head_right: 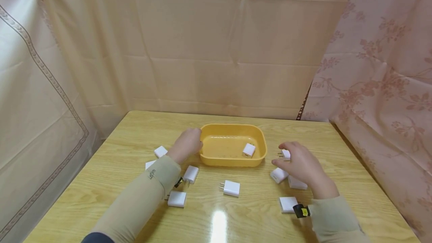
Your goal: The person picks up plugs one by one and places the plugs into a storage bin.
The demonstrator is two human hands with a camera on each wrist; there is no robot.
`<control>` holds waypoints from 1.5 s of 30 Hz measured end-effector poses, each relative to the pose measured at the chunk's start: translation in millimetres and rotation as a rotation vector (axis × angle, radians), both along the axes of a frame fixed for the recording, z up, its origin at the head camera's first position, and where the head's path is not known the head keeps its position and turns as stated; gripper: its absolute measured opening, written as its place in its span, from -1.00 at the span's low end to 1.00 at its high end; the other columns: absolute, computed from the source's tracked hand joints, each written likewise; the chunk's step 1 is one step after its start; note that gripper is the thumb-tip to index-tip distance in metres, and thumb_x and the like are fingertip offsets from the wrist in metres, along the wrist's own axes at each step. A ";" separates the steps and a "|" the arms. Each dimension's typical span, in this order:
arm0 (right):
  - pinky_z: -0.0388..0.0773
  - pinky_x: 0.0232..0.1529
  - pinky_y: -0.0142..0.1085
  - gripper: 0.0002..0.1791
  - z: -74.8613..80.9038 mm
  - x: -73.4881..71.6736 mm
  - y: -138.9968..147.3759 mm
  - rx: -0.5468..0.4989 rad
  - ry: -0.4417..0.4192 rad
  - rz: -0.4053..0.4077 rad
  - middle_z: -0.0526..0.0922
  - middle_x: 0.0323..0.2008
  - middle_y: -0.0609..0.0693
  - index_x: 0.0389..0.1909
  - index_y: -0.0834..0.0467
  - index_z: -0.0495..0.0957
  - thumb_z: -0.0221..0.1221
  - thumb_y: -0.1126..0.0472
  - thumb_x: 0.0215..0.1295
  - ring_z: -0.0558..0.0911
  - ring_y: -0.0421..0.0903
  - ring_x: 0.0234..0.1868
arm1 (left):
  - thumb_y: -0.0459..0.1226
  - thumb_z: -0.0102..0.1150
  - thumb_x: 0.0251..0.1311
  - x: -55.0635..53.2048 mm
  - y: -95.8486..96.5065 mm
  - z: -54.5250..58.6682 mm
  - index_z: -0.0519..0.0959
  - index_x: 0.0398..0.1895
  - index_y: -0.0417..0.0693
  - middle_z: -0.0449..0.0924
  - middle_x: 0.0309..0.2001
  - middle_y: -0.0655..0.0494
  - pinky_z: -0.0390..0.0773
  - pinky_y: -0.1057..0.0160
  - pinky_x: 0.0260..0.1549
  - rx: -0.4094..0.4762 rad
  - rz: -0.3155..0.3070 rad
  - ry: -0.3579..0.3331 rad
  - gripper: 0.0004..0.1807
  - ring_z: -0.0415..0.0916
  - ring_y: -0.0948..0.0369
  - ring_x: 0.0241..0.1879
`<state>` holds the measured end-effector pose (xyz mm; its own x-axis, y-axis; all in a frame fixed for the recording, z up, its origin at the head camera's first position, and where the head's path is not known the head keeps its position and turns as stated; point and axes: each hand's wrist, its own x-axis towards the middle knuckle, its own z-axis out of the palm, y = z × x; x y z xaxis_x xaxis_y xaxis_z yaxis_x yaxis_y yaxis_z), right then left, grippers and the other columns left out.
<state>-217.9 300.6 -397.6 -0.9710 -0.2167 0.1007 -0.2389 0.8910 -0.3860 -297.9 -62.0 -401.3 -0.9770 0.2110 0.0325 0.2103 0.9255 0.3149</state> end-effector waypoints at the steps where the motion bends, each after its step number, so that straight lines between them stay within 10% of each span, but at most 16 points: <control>1: 0.55 -0.08 0.21 -0.19 -1.7 0.4 0.5 0.003 0.004 0.004 0.52 0.18 0.32 0.26 0.29 0.49 0.29 -0.29 0.28 0.56 0.27 0.07 | -0.51 0.12 0.22 0.1 0.0 0.2 0.64 -0.26 -0.25 0.57 -0.36 0.01 0.52 0.23 -0.47 -0.002 -0.001 0.003 -0.87 0.49 0.13 -0.42; 21: 0.58 -0.14 0.18 -0.16 -25.8 11.8 10.9 0.030 -0.047 0.028 0.63 -0.02 0.26 0.16 0.31 0.56 0.40 -0.30 0.13 0.61 0.23 -0.04 | -0.51 0.13 0.26 0.0 1.7 2.6 0.65 -0.25 -0.26 0.56 -0.40 0.03 0.52 0.28 -0.51 -0.015 -0.003 0.002 -0.89 0.50 0.15 -0.46; 30: 0.47 -0.34 -0.16 -0.37 -37.2 4.9 10.3 0.038 -0.079 0.057 0.57 -0.31 -0.07 -0.09 0.21 0.63 0.48 -0.22 0.06 0.48 -0.09 -0.31 | -0.51 0.12 0.26 1.0 1.1 5.1 0.65 -0.22 -0.29 0.56 -0.39 0.01 0.52 0.28 -0.52 0.001 0.004 -0.001 -0.86 0.49 0.15 -0.47; 45: 0.33 -0.45 -0.22 -0.57 -43.1 6.6 6.7 0.007 -0.112 0.025 0.45 -0.45 -0.07 -0.21 0.12 0.60 0.51 -0.04 0.06 0.40 -0.11 -0.40 | -0.53 0.11 0.23 2.2 2.3 1.2 0.65 -0.25 -0.26 0.55 -0.40 0.02 0.51 0.26 -0.52 -0.011 0.014 0.004 -0.86 0.48 0.15 -0.46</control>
<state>-211.3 307.3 -440.7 -0.9704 -0.2415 -0.0093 -0.2171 0.8882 -0.4050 -295.7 -59.7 -400.2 -0.9797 0.1974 0.0345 0.1984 0.9318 0.3039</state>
